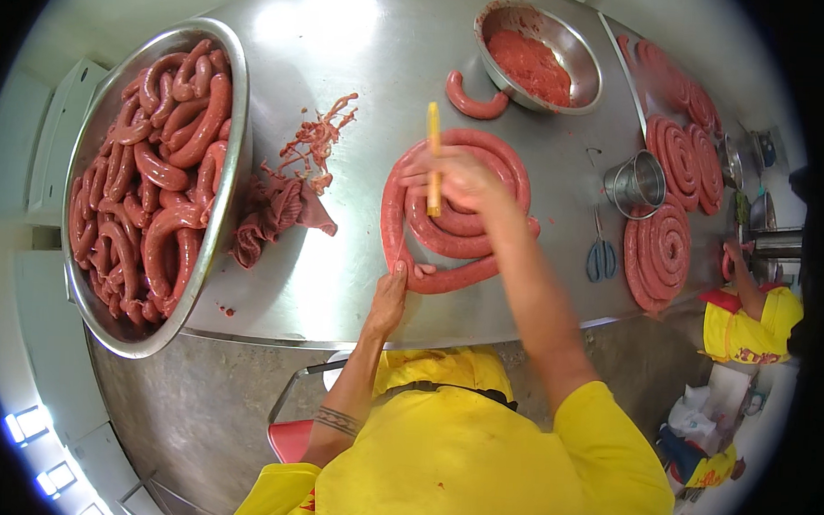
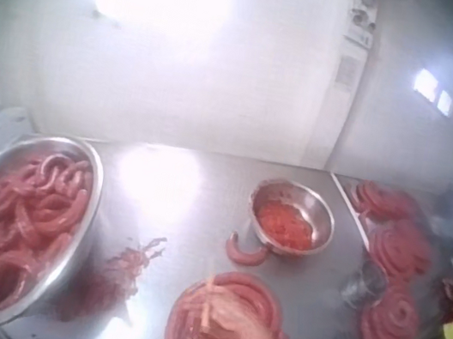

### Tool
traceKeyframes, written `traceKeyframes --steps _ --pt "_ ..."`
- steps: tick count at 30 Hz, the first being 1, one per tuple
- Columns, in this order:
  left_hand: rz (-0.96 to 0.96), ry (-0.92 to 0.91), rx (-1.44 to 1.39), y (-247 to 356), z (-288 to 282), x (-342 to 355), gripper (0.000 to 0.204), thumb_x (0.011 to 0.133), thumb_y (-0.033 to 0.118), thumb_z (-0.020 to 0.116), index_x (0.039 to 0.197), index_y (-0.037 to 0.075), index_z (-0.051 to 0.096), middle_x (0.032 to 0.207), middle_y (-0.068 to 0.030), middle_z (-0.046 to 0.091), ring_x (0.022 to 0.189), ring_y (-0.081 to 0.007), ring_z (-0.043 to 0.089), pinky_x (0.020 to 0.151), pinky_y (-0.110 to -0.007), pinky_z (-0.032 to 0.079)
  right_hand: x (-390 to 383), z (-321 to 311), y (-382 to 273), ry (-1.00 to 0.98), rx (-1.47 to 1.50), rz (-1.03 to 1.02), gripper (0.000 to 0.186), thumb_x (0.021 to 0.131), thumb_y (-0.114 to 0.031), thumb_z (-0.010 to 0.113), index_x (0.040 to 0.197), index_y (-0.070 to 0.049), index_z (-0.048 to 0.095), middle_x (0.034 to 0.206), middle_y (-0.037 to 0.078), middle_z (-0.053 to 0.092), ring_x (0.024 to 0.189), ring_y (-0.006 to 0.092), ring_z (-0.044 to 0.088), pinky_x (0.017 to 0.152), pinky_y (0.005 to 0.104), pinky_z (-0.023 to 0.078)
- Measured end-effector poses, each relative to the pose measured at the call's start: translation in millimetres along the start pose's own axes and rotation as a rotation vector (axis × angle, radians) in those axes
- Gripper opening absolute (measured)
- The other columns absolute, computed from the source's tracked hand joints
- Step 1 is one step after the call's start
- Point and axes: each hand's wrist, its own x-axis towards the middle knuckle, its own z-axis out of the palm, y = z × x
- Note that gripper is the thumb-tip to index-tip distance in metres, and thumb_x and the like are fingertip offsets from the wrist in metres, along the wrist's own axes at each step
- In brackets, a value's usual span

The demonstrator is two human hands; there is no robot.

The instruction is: The person coils a long sausage casing into a spiral on a stainless steel table, then uses a yellow tool to pierce the casing repeatedly. They cut the casing with scissors and transfer the finished coil into a large metal bowl. The process repeats with additional casing segments.

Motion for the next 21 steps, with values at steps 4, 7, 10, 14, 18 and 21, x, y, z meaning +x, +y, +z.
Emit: traceKeyframes --steps 4,7,10,14,18,21 --pt "0.146 -0.101 -0.335 5 -2 4 0.048 0.108 0.048 0.036 0.102 0.007 0.059 0.106 -0.0108 0.068 0.111 -0.0243 0.059 0.107 -0.041 0.04 -79 -51 -38 0.149 -0.356 -0.039 0.031 0.104 -0.024 0.054 0.115 0.004 0.062 0.112 0.017 0.069 0.104 0.0259 0.069 0.088 0.0359 0.058" --pt "0.114 -0.171 -0.491 5 -7 15 0.041 0.107 0.046 0.042 0.101 0.009 0.058 0.097 -0.0074 0.066 0.104 -0.0234 0.061 0.104 -0.043 0.043 -161 -64 -37 0.163 -0.487 -0.15 0.034 0.106 -0.032 0.052 0.116 -0.001 0.062 0.106 0.009 0.07 0.096 0.0178 0.068 0.08 0.0291 0.055" --pt "0.271 -0.394 -0.956 -2 -13 28 0.034 0.106 0.042 0.046 0.102 0.01 0.057 0.095 -0.0064 0.061 0.097 -0.0219 0.062 0.103 -0.043 0.044 -235 -66 -3 0.043 -0.699 0.051 0.037 0.107 -0.036 0.05 0.129 -0.007 0.055 0.094 0.003 0.064 0.08 0.0105 0.059 0.068 0.0238 0.047" --pt "0.012 0.257 -0.99 -7 -22 26 0.02 0.108 0.026 0.048 0.102 0.009 0.055 0.109 -0.0085 0.069 0.098 -0.0208 0.064 0.09 -0.04 0.053 -286 -63 68 -0.091 -0.721 0.54 0.038 0.106 -0.034 0.049 0.139 -0.013 0.044 0.09 -0.001 0.059 0.074 0.0071 0.051 0.064 0.024 0.044" --pt "0.008 0.502 0.218 8 -34 3 0.022 0.106 0.014 0.045 0.107 -0.002 0.06 0.123 -0.0197 0.066 0.098 -0.0245 0.067 0.084 -0.037 0.054 -228 -39 91 0.215 -0.593 0.288 0.031 0.107 -0.024 0.047 0.135 -0.011 0.046 0.089 0.0 0.057 0.076 0.009 0.05 0.067 0.0273 0.046" --pt "0.492 0.639 0.966 17 -28 -11 0.015 0.096 0.007 0.056 0.099 -0.004 0.066 0.135 -0.027 0.053 0.118 -0.0374 0.056 0.098 -0.048 0.044 -135 0 74 0.346 -1.037 -0.432 0.025 0.102 -0.009 0.049 0.127 -0.007 0.05 0.09 0.007 0.061 0.083 0.0186 0.058 0.074 0.0352 0.049"
